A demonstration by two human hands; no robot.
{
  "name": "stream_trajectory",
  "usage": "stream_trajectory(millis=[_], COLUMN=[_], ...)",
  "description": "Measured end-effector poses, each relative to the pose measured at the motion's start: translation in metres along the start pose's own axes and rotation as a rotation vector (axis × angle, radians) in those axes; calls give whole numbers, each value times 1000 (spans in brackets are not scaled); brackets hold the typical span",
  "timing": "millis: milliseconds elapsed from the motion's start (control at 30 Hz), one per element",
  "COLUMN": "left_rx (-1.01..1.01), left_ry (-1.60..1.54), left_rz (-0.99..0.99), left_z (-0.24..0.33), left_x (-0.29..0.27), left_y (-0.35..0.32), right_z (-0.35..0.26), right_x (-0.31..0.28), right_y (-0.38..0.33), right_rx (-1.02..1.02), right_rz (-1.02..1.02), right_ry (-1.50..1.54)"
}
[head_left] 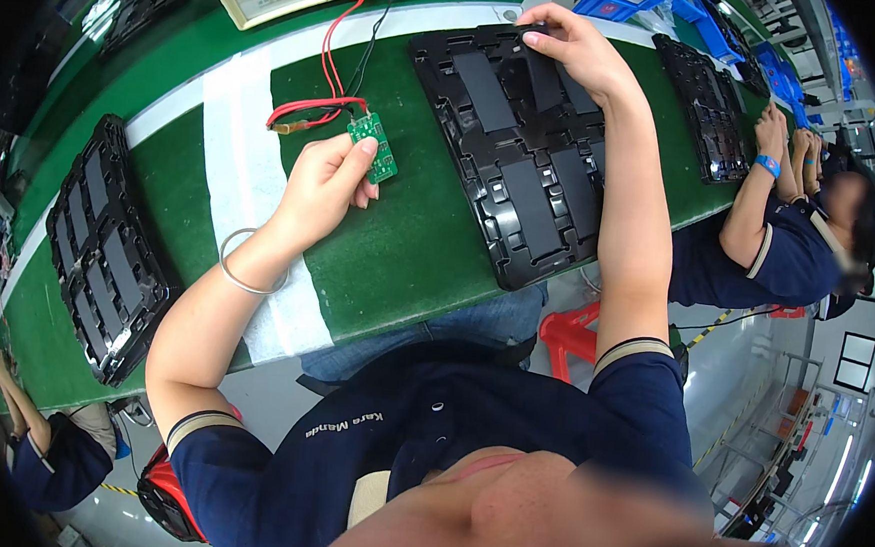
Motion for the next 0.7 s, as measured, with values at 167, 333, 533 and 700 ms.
stream_trajectory(millis=[167, 333, 533, 700], left_rx=[9, 6, 2, 6], left_ry=[6, -8, -2, -2], left_rz=[5, -7, -5, -11], left_z=[0, 0, -1, -1], left_x=[0, 2, 1, 1], left_y=[0, 1, 0, 1], right_z=[15, 0, 16, 38], right_x=[10, 0, -3, -17], right_y=[7, 2, 9, 18], right_rx=[-66, 120, 99, 37], right_rz=[-42, 117, 58, -10], right_ry=[-159, 27, 17, -24])
Point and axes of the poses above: each hand's wrist, its own y-axis towards the middle knuckle, its own x-axis out of the palm, z = x × y, the point moved 2 cm from there along y, towards the middle knuckle, and after that the axes turned 15 degrees about z, right-handed, at the moved point
